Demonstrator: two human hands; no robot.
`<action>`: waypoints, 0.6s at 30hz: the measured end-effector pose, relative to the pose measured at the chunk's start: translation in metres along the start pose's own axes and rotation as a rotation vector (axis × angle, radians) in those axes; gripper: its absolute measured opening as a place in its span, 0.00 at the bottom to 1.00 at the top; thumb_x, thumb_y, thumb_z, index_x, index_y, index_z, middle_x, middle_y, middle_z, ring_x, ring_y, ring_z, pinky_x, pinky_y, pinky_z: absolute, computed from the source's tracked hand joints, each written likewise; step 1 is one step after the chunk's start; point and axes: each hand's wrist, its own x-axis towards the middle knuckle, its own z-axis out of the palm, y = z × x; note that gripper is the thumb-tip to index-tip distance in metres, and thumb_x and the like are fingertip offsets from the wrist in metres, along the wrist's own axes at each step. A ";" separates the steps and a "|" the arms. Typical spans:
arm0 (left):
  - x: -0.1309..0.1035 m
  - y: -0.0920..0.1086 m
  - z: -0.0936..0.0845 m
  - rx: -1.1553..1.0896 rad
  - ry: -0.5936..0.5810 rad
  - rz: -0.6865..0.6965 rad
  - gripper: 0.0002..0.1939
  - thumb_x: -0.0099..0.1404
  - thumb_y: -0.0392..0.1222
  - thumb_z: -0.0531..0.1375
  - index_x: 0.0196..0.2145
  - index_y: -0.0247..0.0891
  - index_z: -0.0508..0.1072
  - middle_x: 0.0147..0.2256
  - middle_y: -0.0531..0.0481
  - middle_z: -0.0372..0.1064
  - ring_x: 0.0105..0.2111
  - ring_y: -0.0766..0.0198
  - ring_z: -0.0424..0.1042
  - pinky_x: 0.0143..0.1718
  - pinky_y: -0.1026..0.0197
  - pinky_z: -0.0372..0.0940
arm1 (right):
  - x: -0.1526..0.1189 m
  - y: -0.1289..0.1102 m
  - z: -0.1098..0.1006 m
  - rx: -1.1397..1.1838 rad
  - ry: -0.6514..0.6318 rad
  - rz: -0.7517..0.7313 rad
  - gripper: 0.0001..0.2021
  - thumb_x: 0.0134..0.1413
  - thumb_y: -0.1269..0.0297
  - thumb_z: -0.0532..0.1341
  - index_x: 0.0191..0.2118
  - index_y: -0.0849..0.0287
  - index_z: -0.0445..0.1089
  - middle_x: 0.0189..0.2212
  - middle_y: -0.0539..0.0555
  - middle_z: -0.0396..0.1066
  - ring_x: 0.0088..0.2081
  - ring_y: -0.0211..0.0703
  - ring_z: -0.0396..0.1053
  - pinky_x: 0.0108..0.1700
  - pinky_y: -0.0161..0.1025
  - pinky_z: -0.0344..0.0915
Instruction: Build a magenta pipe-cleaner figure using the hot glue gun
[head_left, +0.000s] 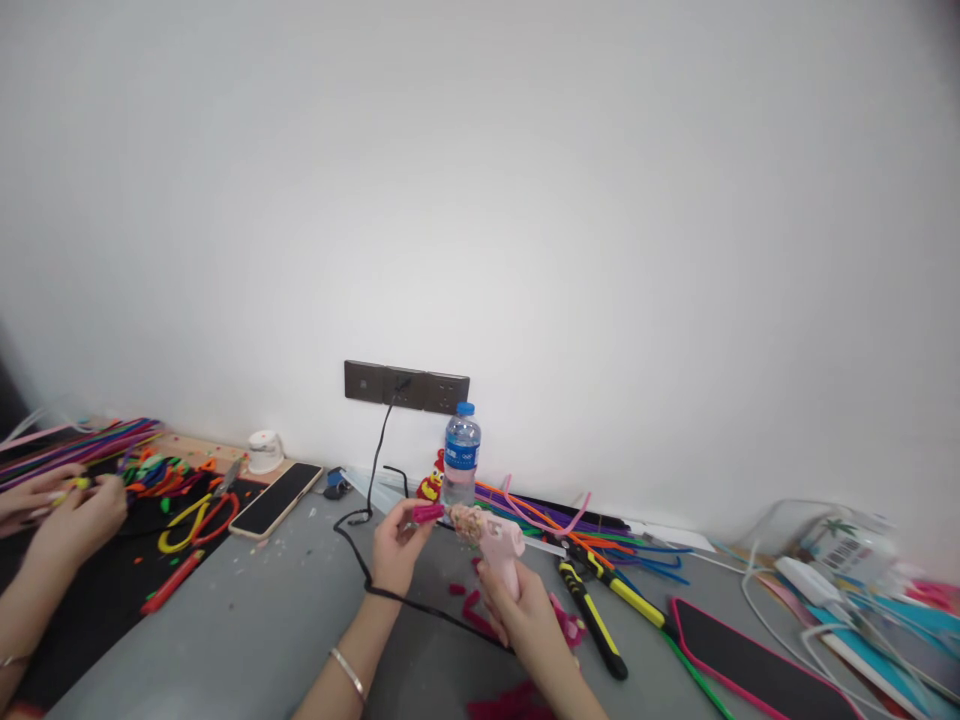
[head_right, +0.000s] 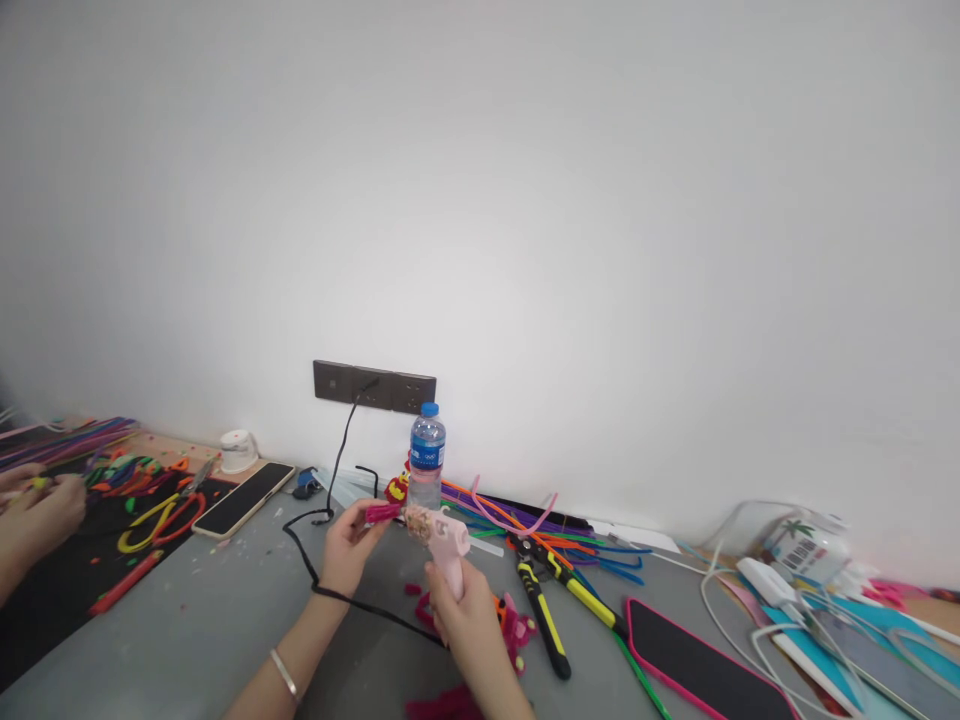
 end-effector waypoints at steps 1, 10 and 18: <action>0.000 0.000 0.000 -0.002 -0.002 -0.004 0.10 0.53 0.42 0.66 0.33 0.35 0.76 0.33 0.44 0.78 0.36 0.55 0.77 0.35 0.60 0.71 | 0.000 0.001 0.000 -0.037 0.025 -0.015 0.25 0.47 0.38 0.61 0.22 0.57 0.58 0.11 0.41 0.53 0.11 0.30 0.48 0.13 0.31 0.41; 0.002 0.000 0.000 0.016 -0.010 -0.081 0.12 0.50 0.44 0.67 0.32 0.35 0.77 0.31 0.44 0.79 0.32 0.55 0.77 0.29 0.61 0.70 | -0.004 -0.010 0.004 0.086 0.086 -0.083 0.23 0.50 0.39 0.60 0.30 0.58 0.63 0.12 0.41 0.53 0.13 0.32 0.49 0.16 0.32 0.46; -0.001 -0.006 0.005 0.065 -0.041 -0.053 0.10 0.49 0.43 0.66 0.28 0.35 0.78 0.28 0.44 0.79 0.28 0.55 0.77 0.30 0.58 0.72 | -0.018 -0.055 0.033 0.159 -0.021 -0.136 0.20 0.59 0.47 0.54 0.49 0.56 0.59 0.24 0.50 0.65 0.20 0.41 0.60 0.23 0.39 0.62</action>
